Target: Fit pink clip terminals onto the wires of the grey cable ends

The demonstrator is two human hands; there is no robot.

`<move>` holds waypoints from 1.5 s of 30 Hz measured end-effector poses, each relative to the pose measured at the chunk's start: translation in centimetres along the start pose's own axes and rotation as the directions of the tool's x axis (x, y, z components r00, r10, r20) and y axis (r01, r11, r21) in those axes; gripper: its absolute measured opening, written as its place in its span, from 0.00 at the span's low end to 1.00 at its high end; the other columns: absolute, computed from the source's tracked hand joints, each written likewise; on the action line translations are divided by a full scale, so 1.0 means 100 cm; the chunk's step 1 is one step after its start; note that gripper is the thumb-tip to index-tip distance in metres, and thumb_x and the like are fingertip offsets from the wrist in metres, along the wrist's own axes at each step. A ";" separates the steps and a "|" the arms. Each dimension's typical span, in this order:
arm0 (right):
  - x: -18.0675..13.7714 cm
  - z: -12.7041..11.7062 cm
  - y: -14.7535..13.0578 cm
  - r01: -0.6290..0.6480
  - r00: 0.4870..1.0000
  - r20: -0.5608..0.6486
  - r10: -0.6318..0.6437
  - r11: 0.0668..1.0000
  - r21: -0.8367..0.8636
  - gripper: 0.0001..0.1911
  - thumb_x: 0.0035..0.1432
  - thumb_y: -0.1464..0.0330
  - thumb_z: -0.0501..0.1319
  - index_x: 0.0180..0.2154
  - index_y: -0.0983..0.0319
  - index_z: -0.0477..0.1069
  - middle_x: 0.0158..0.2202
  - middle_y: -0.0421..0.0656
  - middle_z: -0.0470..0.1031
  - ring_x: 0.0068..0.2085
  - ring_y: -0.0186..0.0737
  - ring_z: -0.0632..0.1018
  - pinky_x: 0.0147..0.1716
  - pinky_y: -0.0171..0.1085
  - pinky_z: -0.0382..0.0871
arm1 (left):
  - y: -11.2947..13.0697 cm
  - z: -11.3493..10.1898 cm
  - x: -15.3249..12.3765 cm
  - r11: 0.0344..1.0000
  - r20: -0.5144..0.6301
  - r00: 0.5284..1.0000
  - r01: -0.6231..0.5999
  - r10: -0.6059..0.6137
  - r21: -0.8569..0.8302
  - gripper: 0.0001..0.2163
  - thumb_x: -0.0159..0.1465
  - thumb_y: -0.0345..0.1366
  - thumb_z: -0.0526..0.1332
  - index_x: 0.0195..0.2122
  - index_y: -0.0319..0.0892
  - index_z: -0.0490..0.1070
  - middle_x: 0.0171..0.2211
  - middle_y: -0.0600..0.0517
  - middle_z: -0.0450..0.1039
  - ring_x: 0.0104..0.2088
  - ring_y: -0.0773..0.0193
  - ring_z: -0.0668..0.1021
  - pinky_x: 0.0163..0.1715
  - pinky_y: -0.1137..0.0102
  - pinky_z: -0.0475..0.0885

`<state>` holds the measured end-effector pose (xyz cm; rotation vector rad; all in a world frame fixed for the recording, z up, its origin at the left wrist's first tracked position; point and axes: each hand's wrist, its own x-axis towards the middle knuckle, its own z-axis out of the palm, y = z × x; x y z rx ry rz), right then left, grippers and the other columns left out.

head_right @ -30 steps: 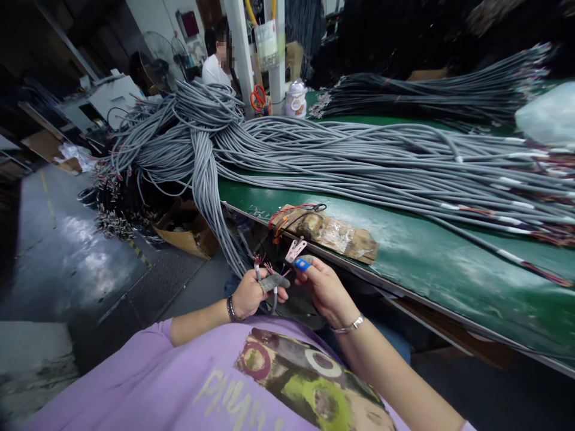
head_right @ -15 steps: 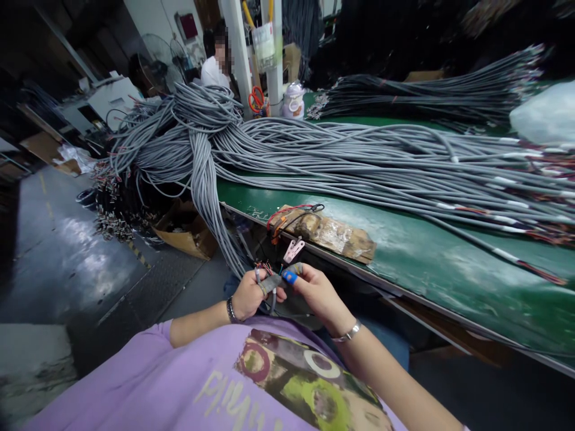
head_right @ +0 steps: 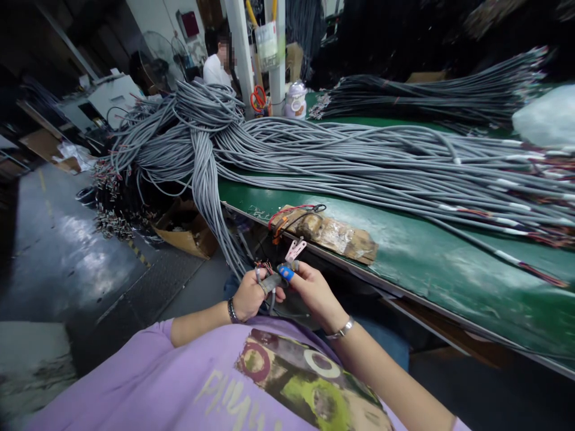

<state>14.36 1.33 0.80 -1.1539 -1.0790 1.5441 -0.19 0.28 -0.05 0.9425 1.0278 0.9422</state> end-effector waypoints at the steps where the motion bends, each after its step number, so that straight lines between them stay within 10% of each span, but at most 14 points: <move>1: 0.000 0.001 -0.001 0.012 1.000 -0.006 -0.012 1.000 -0.011 0.18 0.45 0.54 0.69 0.27 0.62 0.72 0.23 0.39 0.70 0.24 0.33 0.65 0.26 0.35 0.59 | 0.000 0.000 0.000 1.000 0.001 1.000 0.000 0.000 -0.002 0.21 0.50 0.53 0.67 0.26 0.36 0.70 0.19 0.50 0.73 0.19 0.68 0.73 0.23 0.72 0.70; 13: -0.001 0.011 0.010 0.062 0.989 -0.139 -0.054 0.997 0.054 0.19 0.44 0.54 0.70 0.23 0.61 0.68 0.19 0.36 0.64 0.23 0.32 0.62 0.24 0.34 0.57 | -0.002 0.003 0.002 0.999 -0.082 0.997 -0.008 0.003 -0.054 0.21 0.50 0.52 0.67 0.27 0.38 0.67 0.17 0.52 0.72 0.17 0.67 0.73 0.21 0.72 0.69; 24: 0.015 -0.020 0.007 -0.157 0.987 0.041 0.156 0.876 0.456 0.23 0.45 0.48 0.67 0.30 0.61 0.75 0.28 0.41 0.73 0.27 0.34 0.71 0.29 0.34 0.70 | 0.011 0.002 -0.002 0.994 -0.021 1.000 -0.007 0.004 -0.106 0.21 0.50 0.52 0.67 0.28 0.35 0.73 0.19 0.50 0.73 0.19 0.67 0.73 0.21 0.72 0.69; 45: 0.035 -0.007 -0.006 -0.060 0.998 0.021 0.057 0.882 0.468 0.24 0.50 0.45 0.62 0.29 0.60 0.73 0.26 0.43 0.73 0.25 0.37 0.70 0.24 0.36 0.67 | 0.018 0.014 0.011 0.989 0.048 0.996 0.075 -0.069 -0.125 0.23 0.43 0.52 0.70 0.25 0.33 0.72 0.17 0.50 0.71 0.16 0.68 0.72 0.18 0.73 0.67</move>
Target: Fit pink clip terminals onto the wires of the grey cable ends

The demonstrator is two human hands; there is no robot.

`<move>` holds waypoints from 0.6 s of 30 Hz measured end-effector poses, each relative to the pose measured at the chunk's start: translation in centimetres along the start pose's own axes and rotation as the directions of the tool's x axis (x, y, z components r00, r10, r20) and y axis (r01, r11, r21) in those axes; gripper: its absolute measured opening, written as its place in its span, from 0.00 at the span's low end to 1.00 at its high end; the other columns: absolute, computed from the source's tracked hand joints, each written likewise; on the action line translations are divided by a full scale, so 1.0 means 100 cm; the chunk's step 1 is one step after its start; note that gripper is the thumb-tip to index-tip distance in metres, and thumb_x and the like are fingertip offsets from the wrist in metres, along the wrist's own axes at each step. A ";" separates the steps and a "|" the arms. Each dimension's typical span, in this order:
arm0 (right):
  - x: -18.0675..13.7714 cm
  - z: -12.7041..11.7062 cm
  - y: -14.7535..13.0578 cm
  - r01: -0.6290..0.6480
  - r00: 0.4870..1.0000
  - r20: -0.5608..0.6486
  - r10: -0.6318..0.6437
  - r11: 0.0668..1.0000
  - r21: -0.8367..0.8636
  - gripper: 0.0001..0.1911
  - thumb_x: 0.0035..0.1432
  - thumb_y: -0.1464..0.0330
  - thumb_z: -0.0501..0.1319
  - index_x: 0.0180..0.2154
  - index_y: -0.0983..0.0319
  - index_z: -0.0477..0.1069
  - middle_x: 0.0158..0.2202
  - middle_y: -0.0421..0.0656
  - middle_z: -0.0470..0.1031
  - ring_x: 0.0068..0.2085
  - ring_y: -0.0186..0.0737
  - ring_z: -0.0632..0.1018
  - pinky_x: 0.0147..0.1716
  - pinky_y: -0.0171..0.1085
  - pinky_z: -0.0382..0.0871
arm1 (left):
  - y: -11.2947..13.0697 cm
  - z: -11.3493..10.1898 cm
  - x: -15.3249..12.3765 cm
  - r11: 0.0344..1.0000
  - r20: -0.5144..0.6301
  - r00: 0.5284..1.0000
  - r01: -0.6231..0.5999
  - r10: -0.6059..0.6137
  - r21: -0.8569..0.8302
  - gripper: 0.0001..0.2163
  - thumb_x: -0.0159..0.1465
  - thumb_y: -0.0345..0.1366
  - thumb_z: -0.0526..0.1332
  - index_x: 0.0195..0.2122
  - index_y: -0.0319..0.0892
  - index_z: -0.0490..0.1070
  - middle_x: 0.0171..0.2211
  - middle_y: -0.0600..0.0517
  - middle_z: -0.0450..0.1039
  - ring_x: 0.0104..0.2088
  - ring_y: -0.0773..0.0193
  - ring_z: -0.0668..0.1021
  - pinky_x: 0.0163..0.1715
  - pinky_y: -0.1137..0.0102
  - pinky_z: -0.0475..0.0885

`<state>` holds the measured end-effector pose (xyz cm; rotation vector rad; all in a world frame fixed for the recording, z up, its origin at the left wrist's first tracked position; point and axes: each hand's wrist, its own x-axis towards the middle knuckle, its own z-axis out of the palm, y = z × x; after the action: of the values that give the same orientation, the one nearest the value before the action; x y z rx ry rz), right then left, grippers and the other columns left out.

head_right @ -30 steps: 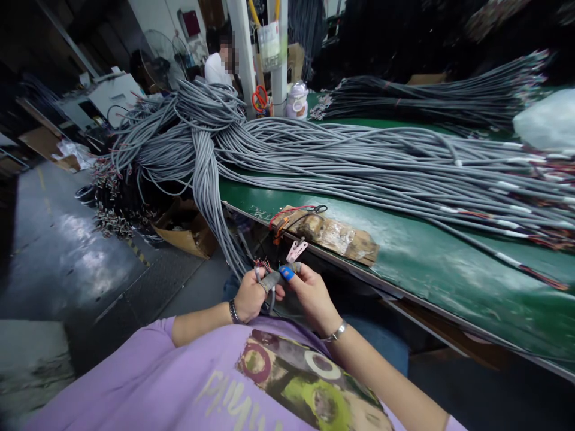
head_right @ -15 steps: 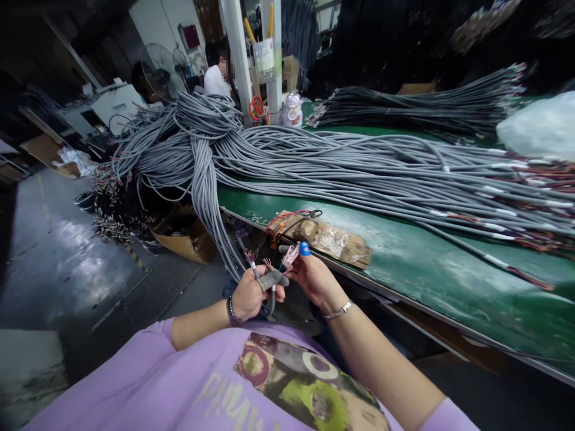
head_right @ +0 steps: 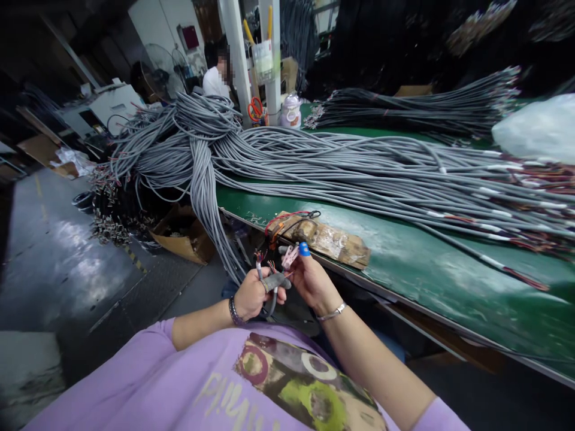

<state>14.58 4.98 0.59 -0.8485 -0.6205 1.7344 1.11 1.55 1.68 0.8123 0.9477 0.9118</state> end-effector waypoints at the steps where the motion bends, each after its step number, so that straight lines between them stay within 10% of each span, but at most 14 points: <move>1: -0.002 -0.001 0.000 -0.010 1.000 0.020 0.010 1.000 -0.010 0.25 0.50 0.44 0.60 0.29 0.60 0.73 0.26 0.43 0.73 0.24 0.37 0.70 0.24 0.36 0.66 | 0.000 0.000 -0.001 1.000 0.003 1.000 -0.007 0.007 0.007 0.23 0.44 0.52 0.70 0.25 0.33 0.72 0.17 0.50 0.71 0.16 0.68 0.72 0.18 0.73 0.67; 7: -0.020 -0.016 0.000 -0.118 0.974 0.173 0.146 0.979 -0.163 0.26 0.45 0.44 0.65 0.29 0.61 0.73 0.27 0.42 0.73 0.27 0.37 0.71 0.29 0.37 0.67 | -0.006 -0.007 -0.010 0.995 0.005 0.998 -0.062 0.062 0.081 0.22 0.48 0.52 0.68 0.26 0.35 0.72 0.18 0.50 0.72 0.17 0.69 0.72 0.20 0.73 0.68; 18: -0.039 -0.001 0.001 0.052 0.990 0.139 0.015 0.885 -0.463 0.15 0.48 0.56 0.68 0.25 0.61 0.70 0.20 0.39 0.71 0.23 0.35 0.69 0.26 0.36 0.62 | -0.014 -0.016 -0.011 0.946 0.155 0.984 -0.135 0.092 0.294 0.19 0.54 0.50 0.65 0.22 0.36 0.71 0.19 0.49 0.73 0.19 0.68 0.73 0.23 0.74 0.68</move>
<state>15.30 1.22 1.40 -1.0496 -1.1696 1.6588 -0.32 0.34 0.23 1.1893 0.9378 0.8053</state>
